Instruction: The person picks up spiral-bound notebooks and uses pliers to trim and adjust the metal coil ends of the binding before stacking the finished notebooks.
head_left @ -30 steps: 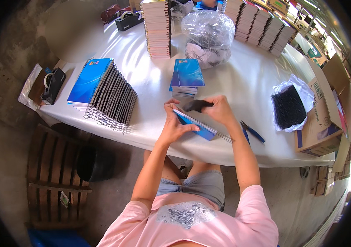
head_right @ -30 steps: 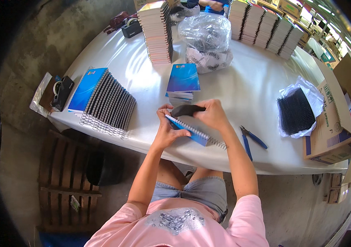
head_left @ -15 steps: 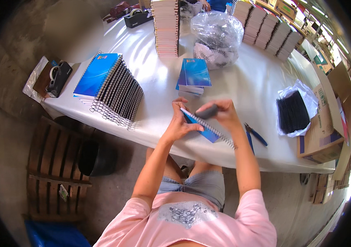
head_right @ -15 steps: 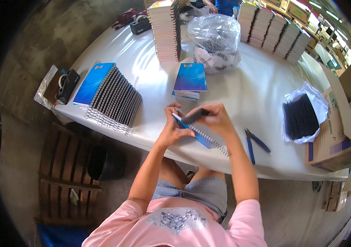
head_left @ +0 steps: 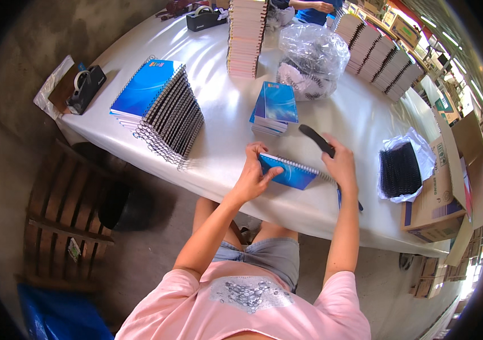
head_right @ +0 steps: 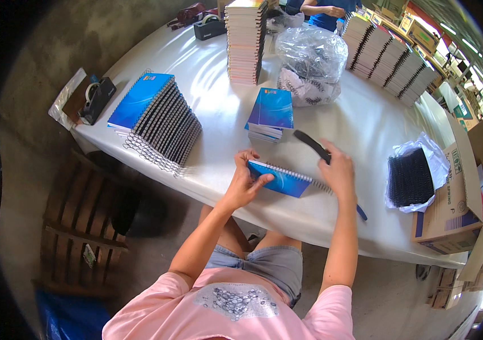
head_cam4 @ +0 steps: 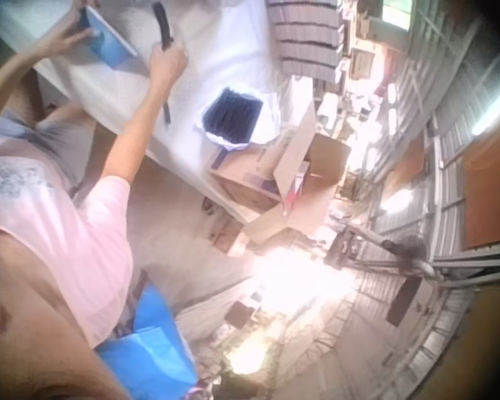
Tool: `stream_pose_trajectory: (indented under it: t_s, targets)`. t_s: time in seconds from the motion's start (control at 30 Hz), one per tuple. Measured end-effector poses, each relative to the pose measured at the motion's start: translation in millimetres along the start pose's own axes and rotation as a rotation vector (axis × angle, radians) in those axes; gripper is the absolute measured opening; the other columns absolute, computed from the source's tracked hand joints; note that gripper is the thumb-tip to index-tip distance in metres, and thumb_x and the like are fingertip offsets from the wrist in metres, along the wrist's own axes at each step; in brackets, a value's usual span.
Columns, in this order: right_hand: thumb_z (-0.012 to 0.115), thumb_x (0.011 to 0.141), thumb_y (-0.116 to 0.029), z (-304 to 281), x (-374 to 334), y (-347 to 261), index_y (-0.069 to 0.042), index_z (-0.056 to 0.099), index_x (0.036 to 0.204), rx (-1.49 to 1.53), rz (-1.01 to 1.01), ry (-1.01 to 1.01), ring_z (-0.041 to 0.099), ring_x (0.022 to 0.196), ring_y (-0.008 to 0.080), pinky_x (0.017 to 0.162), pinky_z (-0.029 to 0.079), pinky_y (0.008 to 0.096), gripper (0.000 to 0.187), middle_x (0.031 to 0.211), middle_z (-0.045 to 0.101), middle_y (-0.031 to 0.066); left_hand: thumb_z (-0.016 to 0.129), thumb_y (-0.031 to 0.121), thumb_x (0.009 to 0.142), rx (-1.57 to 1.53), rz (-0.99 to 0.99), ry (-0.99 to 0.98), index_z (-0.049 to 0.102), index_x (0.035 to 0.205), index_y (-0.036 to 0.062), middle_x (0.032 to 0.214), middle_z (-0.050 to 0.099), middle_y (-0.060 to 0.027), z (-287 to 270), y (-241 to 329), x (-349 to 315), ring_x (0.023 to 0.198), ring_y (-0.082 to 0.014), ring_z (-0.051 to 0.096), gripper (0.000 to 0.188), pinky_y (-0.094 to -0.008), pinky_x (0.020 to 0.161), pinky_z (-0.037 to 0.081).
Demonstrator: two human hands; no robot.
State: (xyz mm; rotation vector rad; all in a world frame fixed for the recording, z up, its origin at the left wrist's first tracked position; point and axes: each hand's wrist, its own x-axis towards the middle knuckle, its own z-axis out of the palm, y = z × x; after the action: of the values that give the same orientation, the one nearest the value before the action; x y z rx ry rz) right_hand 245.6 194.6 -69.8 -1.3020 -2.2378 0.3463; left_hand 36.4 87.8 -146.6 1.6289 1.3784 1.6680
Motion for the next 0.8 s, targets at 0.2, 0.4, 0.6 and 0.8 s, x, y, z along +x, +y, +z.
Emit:
stream_pose_trajectory:
  t_s: [0.2, 0.4, 0.6, 0.8]
  targets:
    - [0.068, 0.076, -0.021, -6.1, -26.5, -82.7, -0.012, 0.058, 0.115, 0.010, -0.251, 0.025, 0.055, 0.103, 0.0275, 0.090, 0.038, 0.0409, 0.041, 0.115, 0.057, 0.0101, 0.060, 0.009, 0.089, -0.197, -0.138, 0.155, 0.034, 0.104, 0.0017, 0.095, 0.050, -0.0107, 6.0, 13.2, -20.6, 0.084, -0.0173, 0.050, 0.031, -0.0286, 0.075, 0.043]
    - [0.062, 0.083, -0.020, 21.2, -40.1, -84.5, -0.010, 0.063, 0.094, 0.206, -0.278, -0.084, 0.060, 0.082, 0.0226, 0.089, 0.034, 0.0424, 0.015, 0.085, 0.065, 0.0024, 0.060, 0.004, 0.087, -0.274, -0.096, 0.116, 0.039, 0.101, 0.0022, 0.090, 0.055, -0.0101, 14.5, 20.1, -16.3, 0.081, -0.0168, 0.053, 0.025, -0.0273, 0.074, 0.044]
    - [0.060, 0.086, -0.021, 30.5, -45.1, -89.2, -0.013, 0.065, 0.092, 0.037, -0.243, 0.004, 0.060, 0.083, 0.0204, 0.091, 0.028, 0.0428, 0.011, 0.090, 0.066, 0.0023, 0.062, 0.003, 0.085, -0.154, -0.104, 0.142, 0.043, 0.100, 0.0020, 0.086, 0.058, -0.0102, 11.9, 21.9, -14.8, 0.076, -0.0167, 0.056, 0.025, -0.0270, 0.070, 0.046]
    - [0.064, 0.082, -0.022, 30.9, -43.2, -86.4, -0.011, 0.067, 0.093, 0.145, -0.237, 0.064, 0.061, 0.089, 0.0188, 0.086, 0.029, 0.0353, 0.015, 0.097, 0.067, 0.0033, 0.064, 0.003, 0.084, -0.118, -0.104, 0.166, 0.046, 0.105, 0.0014, 0.089, 0.059, -0.0084, 10.4, 19.9, -10.8, 0.080, -0.0153, 0.057, 0.028, -0.0273, 0.076, 0.046]
